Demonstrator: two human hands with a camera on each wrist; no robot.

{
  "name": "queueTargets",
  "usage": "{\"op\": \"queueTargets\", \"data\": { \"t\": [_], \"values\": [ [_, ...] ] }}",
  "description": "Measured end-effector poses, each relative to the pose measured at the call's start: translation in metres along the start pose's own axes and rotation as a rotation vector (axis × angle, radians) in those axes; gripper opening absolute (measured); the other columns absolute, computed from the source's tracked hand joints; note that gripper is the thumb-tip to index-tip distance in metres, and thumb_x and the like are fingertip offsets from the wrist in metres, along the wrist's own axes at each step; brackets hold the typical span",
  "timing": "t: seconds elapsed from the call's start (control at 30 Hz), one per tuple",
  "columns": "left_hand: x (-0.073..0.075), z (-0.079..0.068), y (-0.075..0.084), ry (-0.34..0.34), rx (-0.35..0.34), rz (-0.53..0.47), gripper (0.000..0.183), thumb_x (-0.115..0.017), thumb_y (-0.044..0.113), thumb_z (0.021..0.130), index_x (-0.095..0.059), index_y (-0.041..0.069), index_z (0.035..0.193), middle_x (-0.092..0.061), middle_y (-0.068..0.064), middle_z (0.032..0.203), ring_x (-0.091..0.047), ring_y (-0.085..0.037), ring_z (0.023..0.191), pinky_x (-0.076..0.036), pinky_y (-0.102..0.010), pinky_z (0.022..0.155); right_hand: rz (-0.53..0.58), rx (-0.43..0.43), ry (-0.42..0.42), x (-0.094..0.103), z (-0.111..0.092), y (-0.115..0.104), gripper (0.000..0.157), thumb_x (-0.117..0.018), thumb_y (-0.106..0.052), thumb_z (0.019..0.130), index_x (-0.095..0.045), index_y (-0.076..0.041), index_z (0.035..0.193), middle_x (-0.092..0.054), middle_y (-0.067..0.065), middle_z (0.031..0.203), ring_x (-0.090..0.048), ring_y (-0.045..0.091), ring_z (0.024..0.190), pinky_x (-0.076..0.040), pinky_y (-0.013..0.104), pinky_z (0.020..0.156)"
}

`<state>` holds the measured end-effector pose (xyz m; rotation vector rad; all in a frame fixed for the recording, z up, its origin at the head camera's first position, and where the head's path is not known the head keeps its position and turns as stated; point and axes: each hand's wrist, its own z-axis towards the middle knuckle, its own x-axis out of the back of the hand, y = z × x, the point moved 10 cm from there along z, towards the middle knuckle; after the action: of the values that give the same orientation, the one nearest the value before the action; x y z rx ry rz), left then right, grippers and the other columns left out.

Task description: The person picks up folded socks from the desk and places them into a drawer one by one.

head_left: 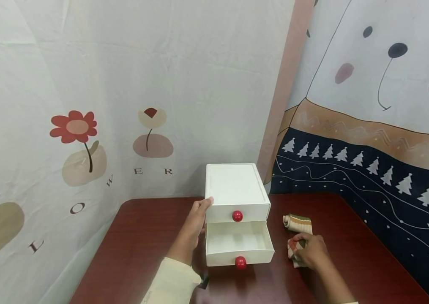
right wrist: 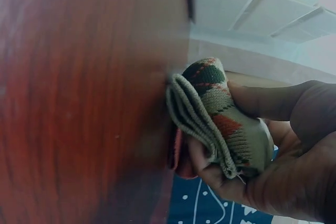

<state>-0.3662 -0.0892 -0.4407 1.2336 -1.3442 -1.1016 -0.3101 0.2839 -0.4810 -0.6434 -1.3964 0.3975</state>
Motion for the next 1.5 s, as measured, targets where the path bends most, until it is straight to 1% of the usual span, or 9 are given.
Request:
{"op": "queueTargets", "data": {
  "t": [0.13,0.23,0.33,0.67,0.9,1.07,1.17,1.33,1.5],
  "values": [
    [0.0,0.0,-0.001,0.004,0.0,0.007,0.077,-0.056,0.068,0.103,-0.043,0.013,0.154,-0.053,-0.024,0.157,-0.05,-0.045,0.145,-0.043,-0.07,0.108,0.029,0.018,-0.002,0.007,-0.004,-0.007,0.034,-0.088,-0.002,0.078,-0.079,-0.005,0.111,-0.067,0.033,0.109,-0.061,0.037,0.092,-0.05,0.041,0.077],
    [0.0,0.0,0.0,0.002,0.0,0.007,0.077,-0.056,0.069,0.102,-0.043,0.013,0.154,-0.052,-0.024,0.157,-0.049,-0.045,0.146,-0.042,-0.071,0.108,0.059,0.027,0.012,0.014,-0.009,-0.015,0.034,-0.088,-0.002,0.079,-0.08,-0.006,0.112,-0.073,0.027,0.108,-0.06,0.032,0.089,-0.046,0.036,0.074],
    [0.0,0.0,0.0,0.003,0.001,0.004,0.077,-0.056,0.069,0.102,-0.043,0.013,0.154,-0.052,-0.024,0.158,-0.049,-0.045,0.146,-0.041,-0.071,0.109,0.088,0.028,0.03,0.022,-0.014,-0.026,0.034,-0.089,-0.004,0.082,-0.08,-0.008,0.114,-0.075,0.024,0.11,-0.061,0.03,0.091,-0.045,0.035,0.075],
    [0.0,0.001,-0.001,0.005,0.007,0.003,0.078,-0.056,0.069,0.103,-0.042,0.012,0.155,-0.052,-0.024,0.158,-0.048,-0.046,0.147,-0.041,-0.073,0.111,0.093,0.089,0.153,0.051,-0.039,-0.068,0.032,-0.088,-0.006,0.086,-0.079,-0.01,0.116,-0.07,0.028,0.122,-0.066,0.037,0.106,-0.049,0.042,0.085],
    [-0.001,0.001,-0.001,0.001,0.005,-0.003,0.078,-0.056,0.069,0.102,-0.042,0.013,0.155,-0.051,-0.024,0.159,-0.048,-0.046,0.148,-0.041,-0.073,0.111,0.163,0.049,0.196,0.064,-0.054,-0.086,0.035,-0.089,-0.014,0.09,-0.079,-0.012,0.123,-0.07,0.026,0.129,-0.063,0.034,0.107,-0.045,0.034,0.078],
    [-0.001,0.001,-0.001,0.0,0.003,0.0,0.078,-0.056,0.069,0.103,-0.042,0.012,0.155,-0.052,-0.024,0.158,-0.048,-0.046,0.147,-0.041,-0.072,0.11,0.223,0.012,0.183,0.064,-0.059,-0.095,0.041,-0.09,-0.021,0.091,-0.077,-0.013,0.13,-0.071,0.024,0.131,-0.061,0.031,0.106,-0.046,0.031,0.076],
    [-0.001,0.0,-0.001,0.001,0.0,0.007,0.077,-0.055,0.068,0.103,-0.043,0.012,0.154,-0.053,-0.025,0.156,-0.049,-0.045,0.146,-0.042,-0.07,0.109,0.271,0.007,0.159,0.06,-0.06,-0.1,0.044,-0.09,-0.025,0.092,-0.076,-0.014,0.132,-0.07,0.024,0.138,-0.062,0.033,0.113,-0.048,0.028,0.079],
    [0.0,0.001,-0.001,0.008,-0.001,0.006,0.076,-0.055,0.067,0.103,-0.044,0.012,0.153,-0.052,-0.025,0.157,-0.049,-0.045,0.146,-0.042,-0.07,0.108,0.353,0.025,0.097,0.046,-0.06,-0.115,0.043,-0.091,-0.026,0.091,-0.077,-0.014,0.13,-0.069,0.022,0.14,-0.062,0.033,0.116,-0.051,0.025,0.075],
    [0.0,0.0,0.0,0.005,-0.007,0.006,0.077,-0.055,0.068,0.103,-0.043,0.012,0.154,-0.052,-0.025,0.157,-0.049,-0.045,0.146,-0.042,-0.07,0.109,0.386,0.056,0.048,0.027,-0.055,-0.128,0.04,-0.09,-0.026,0.091,-0.077,-0.012,0.127,-0.072,0.019,0.132,-0.064,0.028,0.108,-0.054,0.027,0.074]
  ]
}}
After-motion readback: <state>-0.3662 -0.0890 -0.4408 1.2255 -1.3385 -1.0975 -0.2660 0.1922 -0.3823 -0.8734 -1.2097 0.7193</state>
